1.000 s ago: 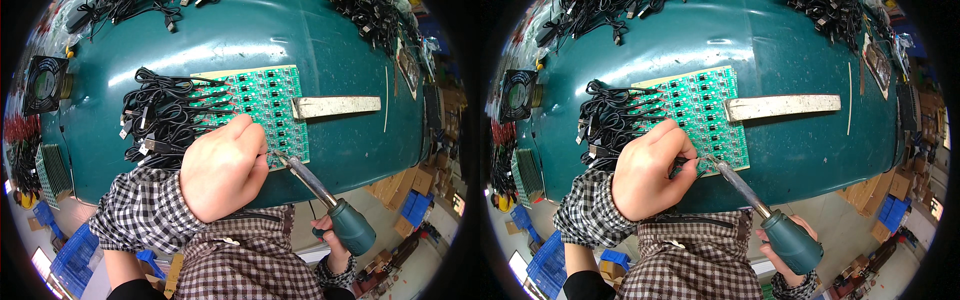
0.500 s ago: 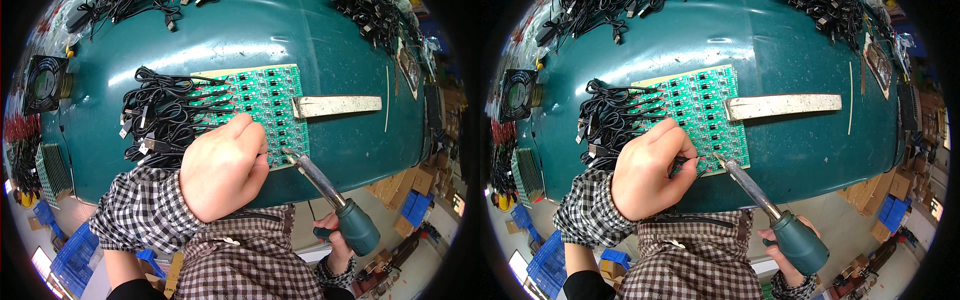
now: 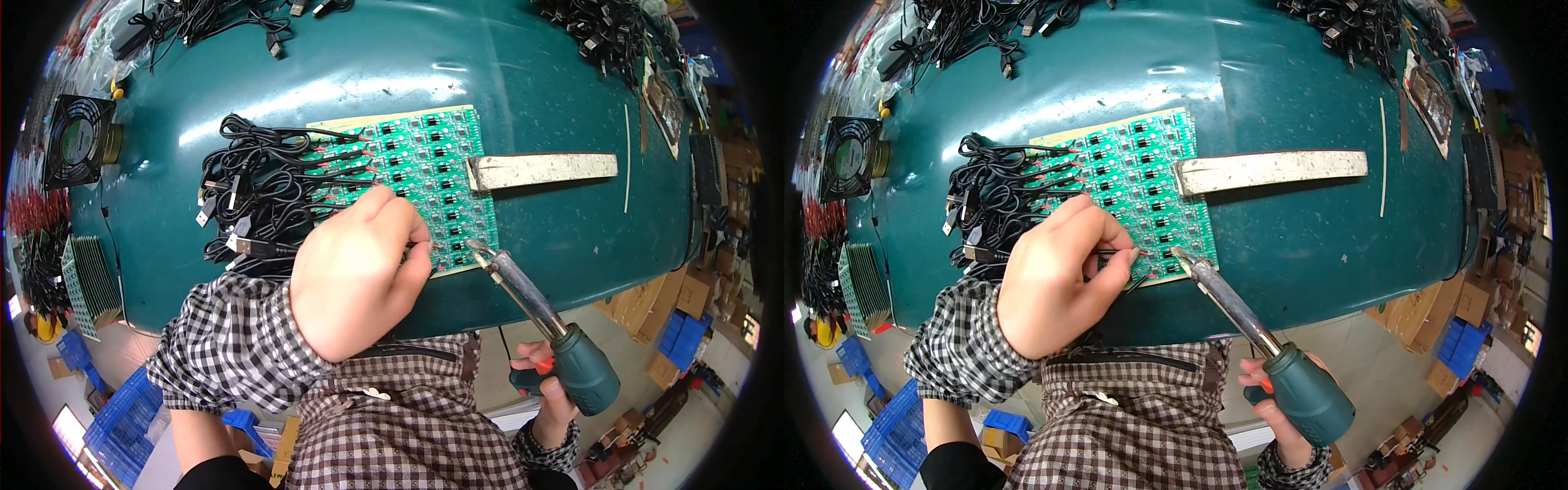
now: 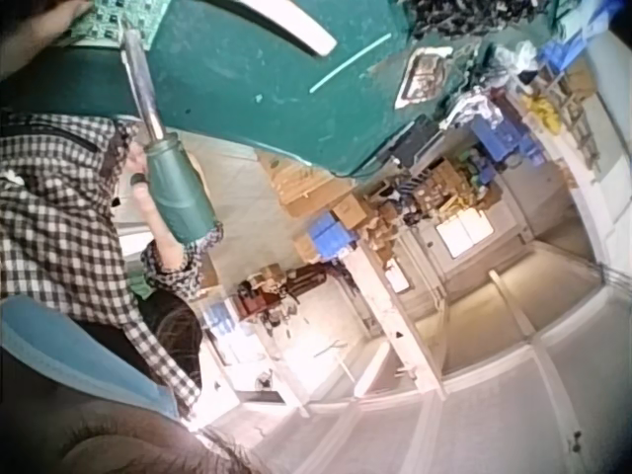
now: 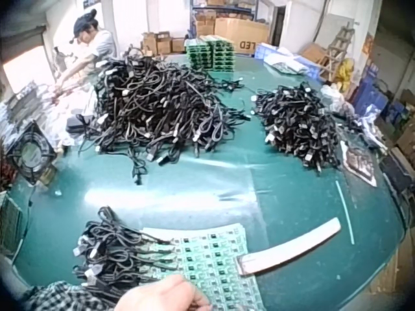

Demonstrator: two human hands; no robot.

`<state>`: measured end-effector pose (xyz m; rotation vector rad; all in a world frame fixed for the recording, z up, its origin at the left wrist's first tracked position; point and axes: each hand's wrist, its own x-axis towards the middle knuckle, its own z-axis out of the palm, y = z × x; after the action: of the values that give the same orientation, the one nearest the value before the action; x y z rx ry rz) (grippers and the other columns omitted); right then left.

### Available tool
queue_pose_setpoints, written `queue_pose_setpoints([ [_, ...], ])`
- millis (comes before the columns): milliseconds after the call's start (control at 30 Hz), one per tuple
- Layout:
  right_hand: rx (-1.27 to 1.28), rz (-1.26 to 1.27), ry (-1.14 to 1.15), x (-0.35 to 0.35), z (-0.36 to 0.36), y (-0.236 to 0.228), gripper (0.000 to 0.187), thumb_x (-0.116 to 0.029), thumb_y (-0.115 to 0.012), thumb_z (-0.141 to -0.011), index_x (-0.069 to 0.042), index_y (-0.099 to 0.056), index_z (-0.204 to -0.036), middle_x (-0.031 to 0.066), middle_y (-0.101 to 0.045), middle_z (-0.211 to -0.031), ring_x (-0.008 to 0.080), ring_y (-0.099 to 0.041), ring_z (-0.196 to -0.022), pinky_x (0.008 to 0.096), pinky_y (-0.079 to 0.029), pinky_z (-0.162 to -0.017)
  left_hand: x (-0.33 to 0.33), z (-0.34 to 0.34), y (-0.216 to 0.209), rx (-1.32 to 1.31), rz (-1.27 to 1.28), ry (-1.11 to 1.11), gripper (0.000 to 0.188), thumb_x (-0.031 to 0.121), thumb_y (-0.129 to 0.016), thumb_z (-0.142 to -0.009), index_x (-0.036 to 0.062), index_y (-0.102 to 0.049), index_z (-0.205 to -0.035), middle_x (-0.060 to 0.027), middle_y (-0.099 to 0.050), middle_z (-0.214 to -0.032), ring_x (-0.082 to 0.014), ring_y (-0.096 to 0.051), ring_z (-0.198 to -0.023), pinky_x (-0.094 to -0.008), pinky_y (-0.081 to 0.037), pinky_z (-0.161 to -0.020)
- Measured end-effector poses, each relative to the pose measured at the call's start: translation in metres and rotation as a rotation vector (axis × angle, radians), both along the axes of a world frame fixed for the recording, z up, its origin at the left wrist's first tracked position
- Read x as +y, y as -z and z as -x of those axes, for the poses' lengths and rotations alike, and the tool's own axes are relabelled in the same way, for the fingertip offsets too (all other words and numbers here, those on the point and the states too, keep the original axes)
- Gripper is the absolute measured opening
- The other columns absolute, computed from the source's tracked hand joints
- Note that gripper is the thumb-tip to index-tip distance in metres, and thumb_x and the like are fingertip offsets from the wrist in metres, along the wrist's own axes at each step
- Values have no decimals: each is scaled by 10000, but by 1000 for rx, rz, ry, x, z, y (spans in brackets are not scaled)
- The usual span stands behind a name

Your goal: The person solders the wire ends of bundled USB cables to circuit boards using a soldering tool.

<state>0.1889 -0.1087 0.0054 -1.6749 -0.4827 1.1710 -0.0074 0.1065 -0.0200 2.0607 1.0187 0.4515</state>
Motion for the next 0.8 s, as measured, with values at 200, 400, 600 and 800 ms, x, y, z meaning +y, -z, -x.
queue_pose_setpoints([
  [200, -82, 4, -29, 2, 2, -2, 562, -388, -714, -819, 86, -573, -1087, 220, -645, -979, 295, -687, -886, 369, -611, -701, -3, -3, -2, 17, 98, -43, 119, 20, -698, -769, 26, -585, -803, -57, -523, -731, -162, -507, -552, -302, -432, -518],
  [400, -77, -41, -16, -3, 2, 3, 550, -371, -711, -826, 87, -568, -1094, 221, -647, -969, 289, -691, -862, 358, -607, -693, -17, -6, 3, 59, -225, -5, 197, 3, -712, -702, 52, -540, -786, -84, -518, -756, -274, -565, -652, -360, -459, -563],
  [600, 84, 17, 14, -12, -4, -1, 633, -280, -833, -763, 79, -493, -1159, 182, -664, -957, 296, -680, -949, 432, -594, -817, -17, -6, 3, 39, -206, -12, 191, 3, -711, -704, 51, -543, -782, -83, -521, -753, -270, -567, -647, -360, -458, -559],
  [800, 5, 18, -73, -16, -5, 3, 504, -259, -847, -747, 62, -587, -1034, 143, -685, -855, 251, -701, -842, 376, -581, -780, -17, -6, 5, 46, -220, -25, 191, 6, -714, -699, 52, -543, -770, -81, -523, -742, -269, -573, -648, -360, -461, -557],
])
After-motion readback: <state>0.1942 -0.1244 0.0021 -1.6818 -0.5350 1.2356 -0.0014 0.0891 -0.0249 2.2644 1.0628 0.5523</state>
